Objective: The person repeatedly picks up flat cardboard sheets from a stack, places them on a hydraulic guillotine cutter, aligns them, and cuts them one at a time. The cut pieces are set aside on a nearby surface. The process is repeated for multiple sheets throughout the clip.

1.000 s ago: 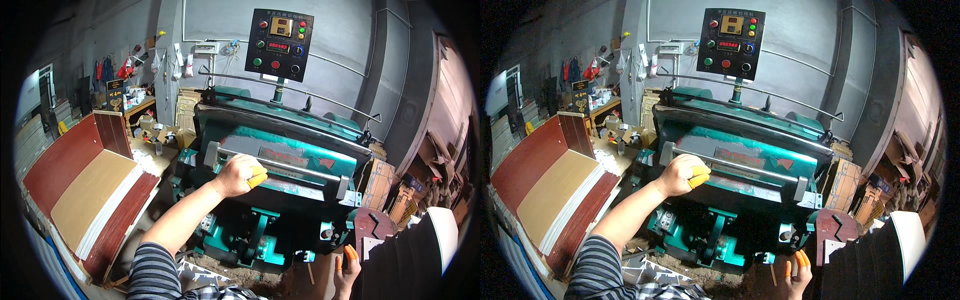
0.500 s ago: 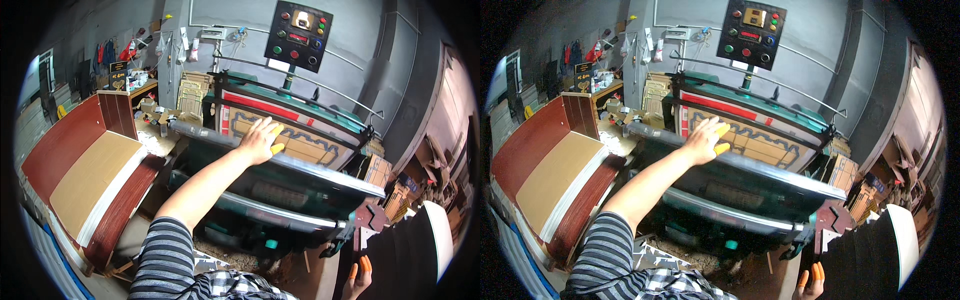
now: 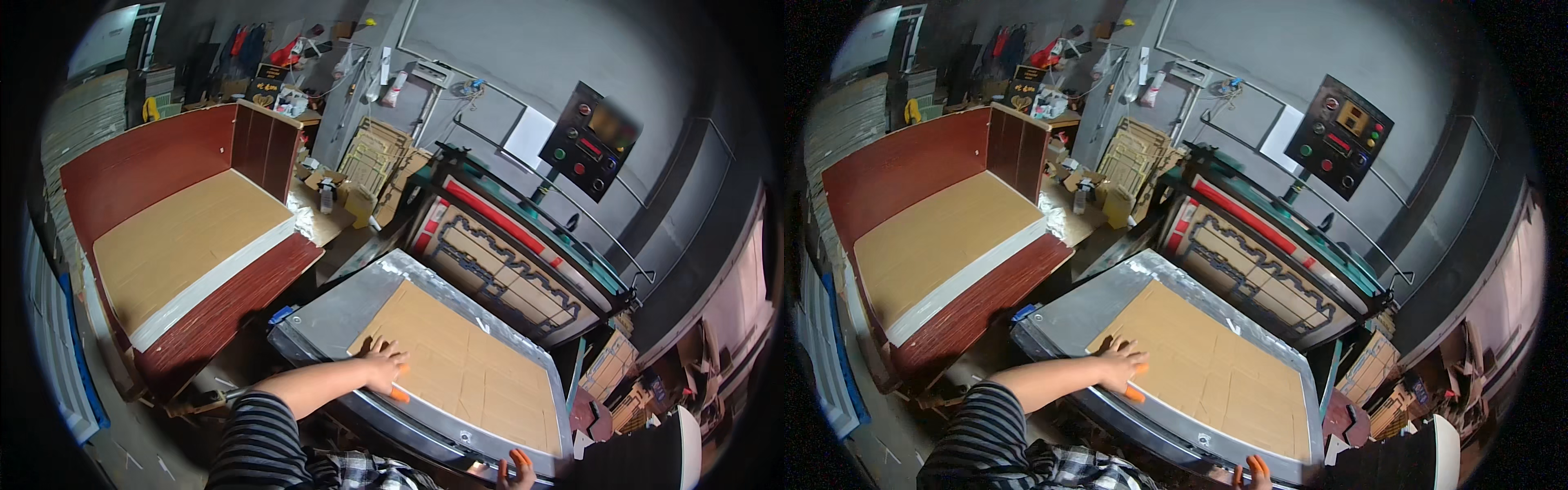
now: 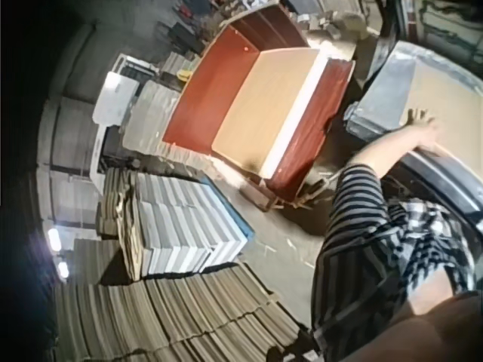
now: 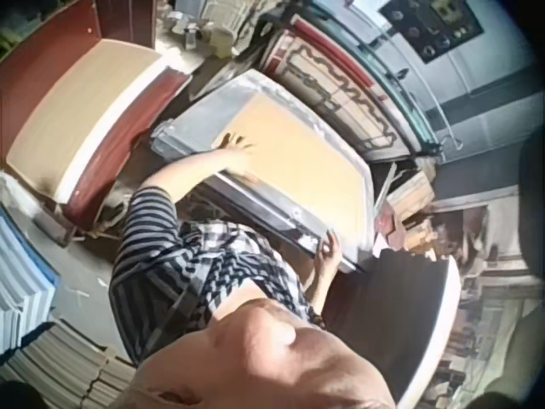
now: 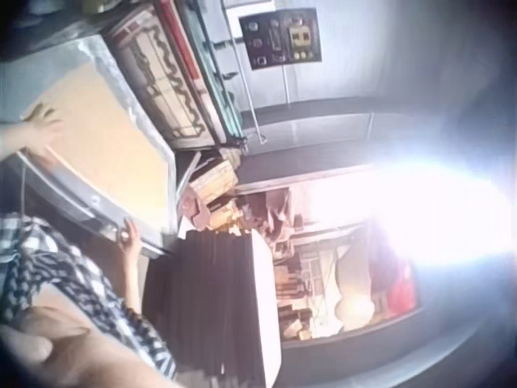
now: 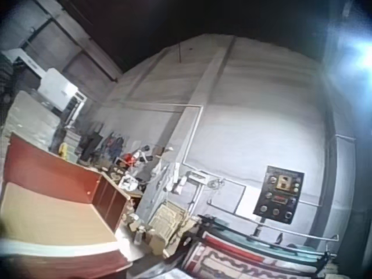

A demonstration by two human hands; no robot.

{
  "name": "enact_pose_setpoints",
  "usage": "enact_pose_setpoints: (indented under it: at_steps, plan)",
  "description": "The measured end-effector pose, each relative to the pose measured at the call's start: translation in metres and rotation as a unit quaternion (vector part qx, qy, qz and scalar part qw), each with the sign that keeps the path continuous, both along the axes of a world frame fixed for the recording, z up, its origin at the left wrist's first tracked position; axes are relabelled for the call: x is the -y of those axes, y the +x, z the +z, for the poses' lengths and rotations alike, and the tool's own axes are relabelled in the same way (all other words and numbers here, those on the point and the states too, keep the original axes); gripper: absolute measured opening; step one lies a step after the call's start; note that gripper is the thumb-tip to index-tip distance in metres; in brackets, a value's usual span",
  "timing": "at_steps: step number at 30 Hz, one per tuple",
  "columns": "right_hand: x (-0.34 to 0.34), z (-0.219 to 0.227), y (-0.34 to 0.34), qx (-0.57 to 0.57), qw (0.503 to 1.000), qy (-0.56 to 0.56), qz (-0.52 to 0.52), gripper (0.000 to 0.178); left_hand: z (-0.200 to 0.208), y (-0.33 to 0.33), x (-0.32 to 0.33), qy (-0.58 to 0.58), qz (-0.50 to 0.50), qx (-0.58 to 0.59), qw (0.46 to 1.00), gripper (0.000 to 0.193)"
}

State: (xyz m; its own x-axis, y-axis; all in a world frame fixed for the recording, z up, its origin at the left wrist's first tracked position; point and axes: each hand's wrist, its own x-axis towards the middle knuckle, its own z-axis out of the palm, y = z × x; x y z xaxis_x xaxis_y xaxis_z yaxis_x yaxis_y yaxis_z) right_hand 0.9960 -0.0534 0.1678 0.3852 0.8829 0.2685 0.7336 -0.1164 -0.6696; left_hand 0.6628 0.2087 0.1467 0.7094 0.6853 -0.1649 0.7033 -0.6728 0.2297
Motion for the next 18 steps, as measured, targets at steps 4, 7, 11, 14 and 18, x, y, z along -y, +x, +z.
enact_pose_setpoints:
  at_steps: [4, 7, 11, 14, 18]
  plan:
    - [-0.044, -0.016, -0.028, 0.089, 0.985, -0.004, 0.147, 0.088, 0.016, -0.052, 0.058, 0.101, -0.099, 0.000, 0.990, 0.059]
    - [-0.076, 0.017, -0.069, 0.340, 0.911, -0.112, 0.207, 0.090, 0.000, -0.079, 0.065, 0.255, -0.051, 0.180, 0.949, 0.035]
    - [-0.103, 0.005, -0.072, 0.304, 0.936, -0.046, 0.170, 0.055, 0.040, -0.101, 0.049, 0.290, -0.075, 0.152, 0.942, 0.019]
    - [-0.108, 0.025, -0.132, 0.336, 0.931, 0.042, 0.139, 0.036, 0.107, -0.140, 0.035, 0.278, -0.074, 0.075, 0.955, 0.014]
    - [-0.143, 0.075, -0.235, 0.256, 0.938, 0.082, 0.218, 0.062, 0.225, -0.250, 0.074, 0.270, 0.061, 0.006, 0.961, 0.011]
